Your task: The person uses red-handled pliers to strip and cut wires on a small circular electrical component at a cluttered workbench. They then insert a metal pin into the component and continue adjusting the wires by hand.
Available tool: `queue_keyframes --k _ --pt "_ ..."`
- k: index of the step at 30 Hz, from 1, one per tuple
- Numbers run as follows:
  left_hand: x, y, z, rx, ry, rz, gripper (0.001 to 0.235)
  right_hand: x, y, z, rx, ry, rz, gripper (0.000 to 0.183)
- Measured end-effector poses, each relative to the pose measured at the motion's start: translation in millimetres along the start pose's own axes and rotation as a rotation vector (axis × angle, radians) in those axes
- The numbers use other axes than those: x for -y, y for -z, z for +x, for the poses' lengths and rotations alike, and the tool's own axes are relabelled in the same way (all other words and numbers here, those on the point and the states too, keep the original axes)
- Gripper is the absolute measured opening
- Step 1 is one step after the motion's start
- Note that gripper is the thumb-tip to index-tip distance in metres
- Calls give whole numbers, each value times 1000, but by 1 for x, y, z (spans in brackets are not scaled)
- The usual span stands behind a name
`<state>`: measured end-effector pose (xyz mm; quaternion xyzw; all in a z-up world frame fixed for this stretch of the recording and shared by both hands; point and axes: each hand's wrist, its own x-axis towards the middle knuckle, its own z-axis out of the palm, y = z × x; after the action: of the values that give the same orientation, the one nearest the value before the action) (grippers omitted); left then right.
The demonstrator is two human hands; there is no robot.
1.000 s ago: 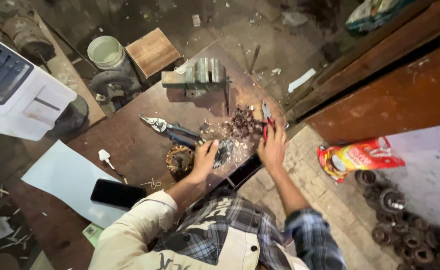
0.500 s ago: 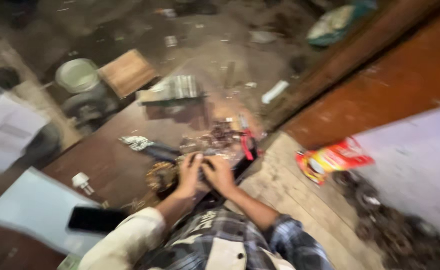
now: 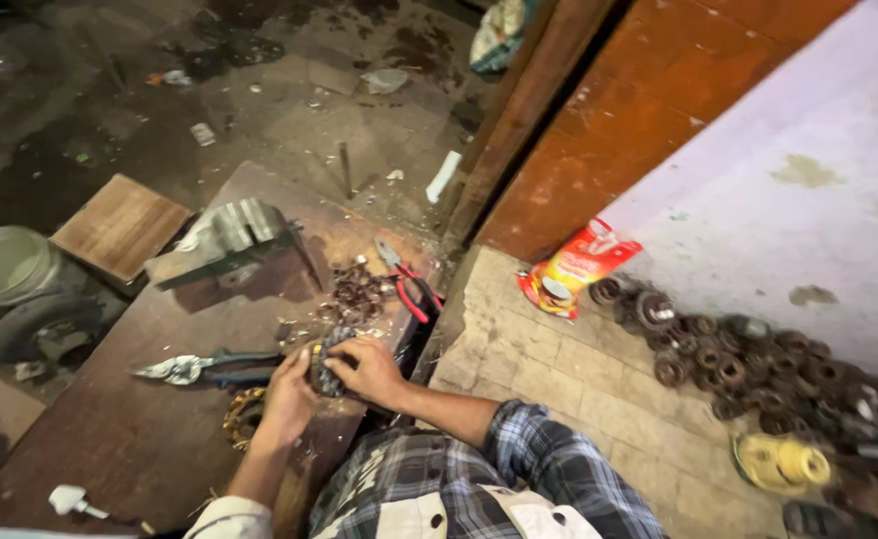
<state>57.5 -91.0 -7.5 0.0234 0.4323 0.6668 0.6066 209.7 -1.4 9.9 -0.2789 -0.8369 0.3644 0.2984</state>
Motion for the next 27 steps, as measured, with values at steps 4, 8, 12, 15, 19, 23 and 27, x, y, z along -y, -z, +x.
queue_keyframes --k 4,8,12,15,19,23,27 --pt "11 24 11 46 -25 15 26 8 -8 -1 -59 -17 10 22" --pt "27 41 41 47 -87 47 24 11 -6 -2 -88 -195 132 25" --pt "34 49 52 16 -50 82 22 13 -3 -1 -65 -196 198 20" --pt "32 52 51 15 -14 91 21 12 0 4 -24 -167 152 19" --pt "29 54 53 24 18 170 20 12 5 6 1 30 -42 15" --pt "32 55 53 56 3 229 18 10 0 3 -68 209 -91 14" --pt "33 52 55 65 -46 191 19 -17 -12 4 8 -251 150 16"
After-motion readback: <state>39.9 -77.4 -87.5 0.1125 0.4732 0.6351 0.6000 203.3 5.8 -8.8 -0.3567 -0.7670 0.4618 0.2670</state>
